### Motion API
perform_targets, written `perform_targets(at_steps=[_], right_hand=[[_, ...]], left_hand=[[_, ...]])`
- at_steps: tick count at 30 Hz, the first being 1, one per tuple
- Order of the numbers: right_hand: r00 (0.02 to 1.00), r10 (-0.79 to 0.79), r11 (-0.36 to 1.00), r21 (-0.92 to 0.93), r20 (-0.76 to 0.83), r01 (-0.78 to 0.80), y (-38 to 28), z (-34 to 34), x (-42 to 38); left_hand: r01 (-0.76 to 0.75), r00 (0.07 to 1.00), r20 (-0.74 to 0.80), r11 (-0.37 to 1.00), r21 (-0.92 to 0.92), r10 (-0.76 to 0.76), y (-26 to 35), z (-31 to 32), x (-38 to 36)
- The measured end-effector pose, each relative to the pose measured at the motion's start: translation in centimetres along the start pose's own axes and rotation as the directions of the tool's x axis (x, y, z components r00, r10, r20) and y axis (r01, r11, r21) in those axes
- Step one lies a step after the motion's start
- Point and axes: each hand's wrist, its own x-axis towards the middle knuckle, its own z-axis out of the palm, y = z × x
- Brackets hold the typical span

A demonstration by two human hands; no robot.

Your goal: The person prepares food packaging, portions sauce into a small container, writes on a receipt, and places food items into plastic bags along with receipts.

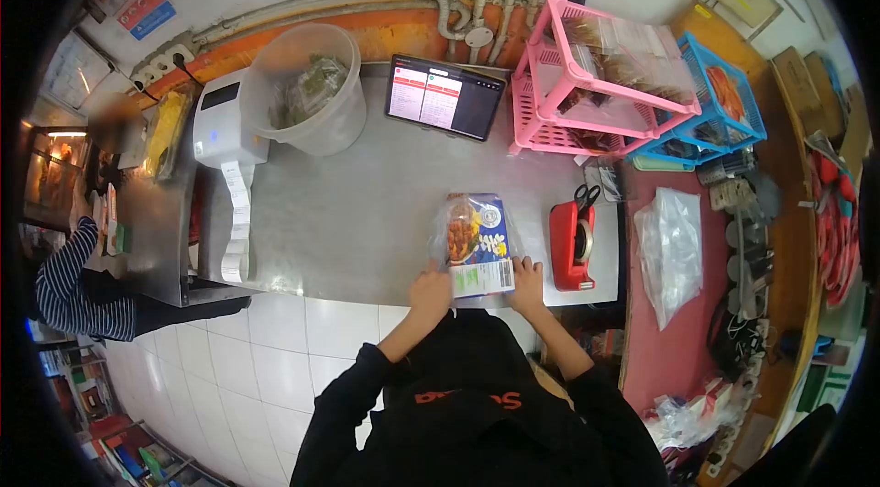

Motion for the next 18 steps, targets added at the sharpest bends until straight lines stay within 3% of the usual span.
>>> perform_targets(at_steps=[4,6,7,9,12,16,18], right_hand=[[1.000,-0.001,1.000,0.003,0.007,0.001,1.2,-0.3,1.7],[0.995,-0.053,0.997,0.056,0.088,0.048,2.6,-2.2,2.3],[0.979,-0.116,0.988,0.116,0.166,0.098,3.1,-3.4,2.3],[0.971,-0.159,0.983,0.125,0.178,0.138,3.6,-5.4,1.7],[0.953,-0.240,0.970,0.088,0.185,0.228,2.6,-8.0,0.8],[0.991,-0.122,0.988,0.097,0.053,0.117,1.4,-4.9,1.2],[0.996,-0.050,0.990,0.126,-0.070,0.059,0.9,-4.4,1.3]], left_hand=[[0.010,0.998,-0.066,1.000,-0.007,-0.010,0.2,-0.9,2.2],[0.112,0.994,0.014,0.993,-0.044,-0.111,0.7,-2.3,2.6],[0.107,0.994,0.015,0.993,-0.040,-0.107,0.1,-1.6,2.3],[-0.063,0.994,0.099,0.993,0.101,0.053,-1.6,0.5,1.4],[-0.049,0.983,0.182,0.997,0.054,0.039,0.0,-2.8,-1.2],[-0.062,0.998,0.011,0.998,0.021,0.061,0.9,1.4,-0.5],[0.079,0.997,-0.009,0.987,-0.137,-0.081,0.9,1.3,0.6]])
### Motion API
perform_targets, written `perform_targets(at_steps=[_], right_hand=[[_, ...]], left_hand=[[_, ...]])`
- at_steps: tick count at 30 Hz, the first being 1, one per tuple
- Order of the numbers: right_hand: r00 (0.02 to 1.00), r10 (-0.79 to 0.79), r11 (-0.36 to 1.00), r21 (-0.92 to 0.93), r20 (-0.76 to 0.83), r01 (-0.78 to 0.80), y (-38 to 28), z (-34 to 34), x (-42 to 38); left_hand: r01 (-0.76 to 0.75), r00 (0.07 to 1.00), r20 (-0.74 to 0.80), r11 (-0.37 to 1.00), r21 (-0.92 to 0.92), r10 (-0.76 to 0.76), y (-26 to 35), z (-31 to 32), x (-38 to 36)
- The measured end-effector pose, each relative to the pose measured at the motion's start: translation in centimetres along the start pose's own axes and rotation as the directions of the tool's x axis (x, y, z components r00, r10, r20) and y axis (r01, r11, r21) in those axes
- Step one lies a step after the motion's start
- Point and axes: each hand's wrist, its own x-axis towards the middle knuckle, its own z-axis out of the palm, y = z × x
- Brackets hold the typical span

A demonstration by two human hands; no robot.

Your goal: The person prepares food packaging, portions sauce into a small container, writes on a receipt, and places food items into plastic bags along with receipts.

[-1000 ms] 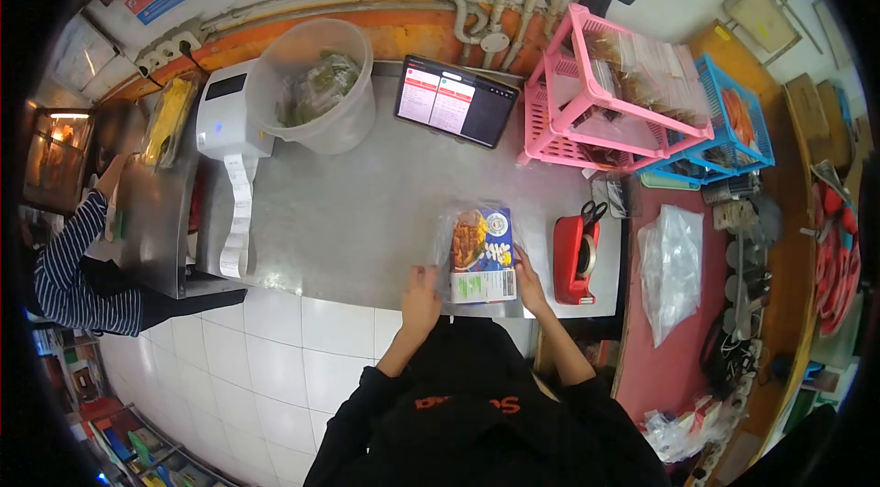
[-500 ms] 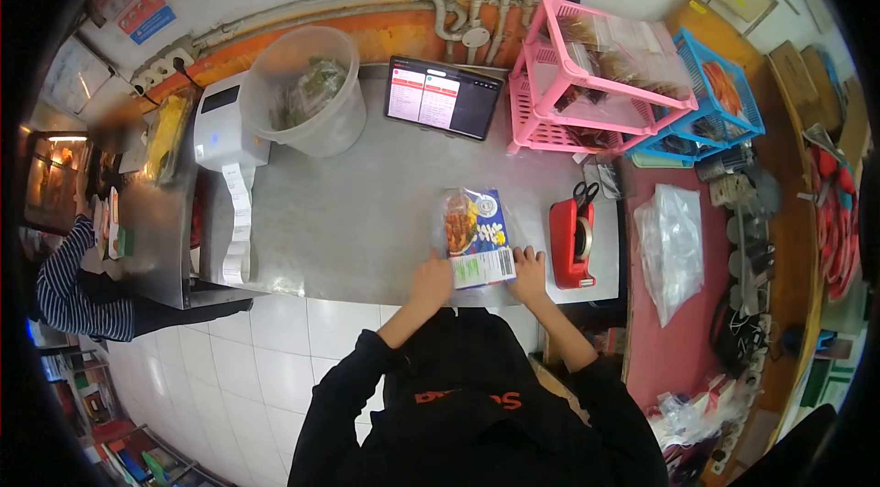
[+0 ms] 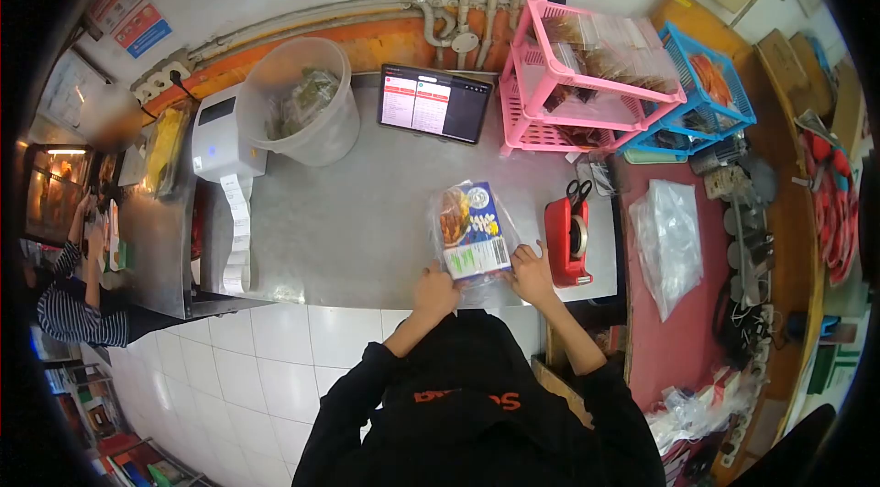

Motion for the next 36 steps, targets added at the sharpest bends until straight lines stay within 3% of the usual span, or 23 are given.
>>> perform_targets(at_steps=[4,6,7,9,13,16,18,19,21,22,24,25,27,29,30,31,32,33,35,36], right_hand=[[1.000,0.005,1.000,0.008,0.009,-0.006,0.2,-1.6,0.5],[0.973,-0.154,0.961,0.201,-0.172,0.188,1.2,-2.6,0.2],[0.973,-0.157,0.961,0.203,-0.170,0.190,1.2,-2.9,0.1],[0.977,-0.193,0.944,0.256,-0.090,0.210,1.1,-3.2,-0.3],[0.974,-0.222,0.923,0.328,0.036,0.199,1.2,-3.0,-0.1],[0.988,-0.130,0.886,0.439,-0.081,0.152,1.3,-4.2,-0.2],[0.996,-0.001,0.818,0.573,-0.086,0.050,1.0,-5.3,0.1],[0.996,0.001,0.817,0.574,-0.088,0.049,1.3,-4.8,0.1],[0.999,-0.039,0.824,0.566,-0.013,0.039,1.9,-3.5,0.1],[0.999,-0.040,0.824,0.565,-0.011,0.039,2.0,-3.2,0.0],[0.955,-0.187,0.945,0.307,0.232,0.110,1.8,-2.5,-0.3],[0.955,-0.186,0.945,0.309,0.232,0.109,1.8,-1.9,-0.6],[0.938,-0.220,0.967,0.184,0.270,0.174,1.7,-0.6,-1.5],[0.916,-0.222,0.974,0.114,0.334,0.195,1.0,-0.8,-2.1],[0.891,-0.226,0.973,0.049,0.393,0.226,0.2,-0.4,-2.3],[0.897,-0.264,0.961,0.019,0.354,0.276,-0.5,0.3,-2.8],[0.897,-0.315,0.942,-0.011,0.310,0.334,-0.7,1.2,-3.6],[0.849,-0.359,0.910,-0.057,0.387,0.410,-1.0,1.5,-4.2],[0.845,-0.385,0.918,0.248,0.372,0.309,-2.2,-1.8,-4.3],[0.905,-0.339,0.862,0.469,0.257,0.189,-2.8,-4.7,-3.6]], left_hand=[[0.070,0.997,-0.014,0.998,-0.008,-0.070,0.2,-3.2,-0.7],[-0.001,0.999,-0.038,1.000,-0.014,0.000,0.0,-5.3,-1.5],[0.003,0.999,-0.038,1.000,-0.015,-0.004,0.6,-6.0,-1.8],[0.012,1.000,-0.012,0.994,0.112,-0.011,1.6,-6.8,-2.2],[0.058,0.998,-0.023,0.979,0.194,-0.054,2.2,-5.0,-1.7],[0.067,0.993,0.096,0.997,0.035,-0.070,1.6,-6.0,-1.9],[-0.016,0.996,-0.092,0.994,-0.111,0.006,0.6,-6.3,-1.7],[-0.017,0.996,-0.092,0.994,-0.109,0.007,0.8,-7.5,-1.6],[-0.175,0.943,-0.269,0.980,0.092,0.194,1.6,-10.0,-1.9],[-0.174,0.944,-0.269,0.981,0.090,0.192,2.0,-10.1,-1.9],[-0.310,0.896,-0.296,0.944,0.113,0.330,3.2,-10.0,-2.0],[-0.310,0.897,-0.295,0.944,0.114,0.330,3.6,-9.4,-1.8],[-0.477,0.849,-0.247,0.879,0.021,0.467,4.5,-7.3,-0.9],[-0.427,0.903,-0.028,0.889,-0.162,0.429,5.7,-5.5,0.5],[-0.563,0.825,-0.101,0.823,-0.074,0.556,5.7,-3.7,1.5],[-0.668,0.730,-0.160,0.743,0.037,0.664,5.3,-2.1,2.6],[-0.679,0.726,-0.058,0.727,0.097,0.686,4.8,-1.3,3.4],[-0.688,0.722,0.046,0.710,0.149,0.690,4.2,-0.9,4.0],[-0.701,0.706,0.074,0.680,0.216,0.704,3.2,-0.8,4.9],[-0.658,0.744,0.059,0.715,0.237,0.666,2.7,-0.4,4.9]])
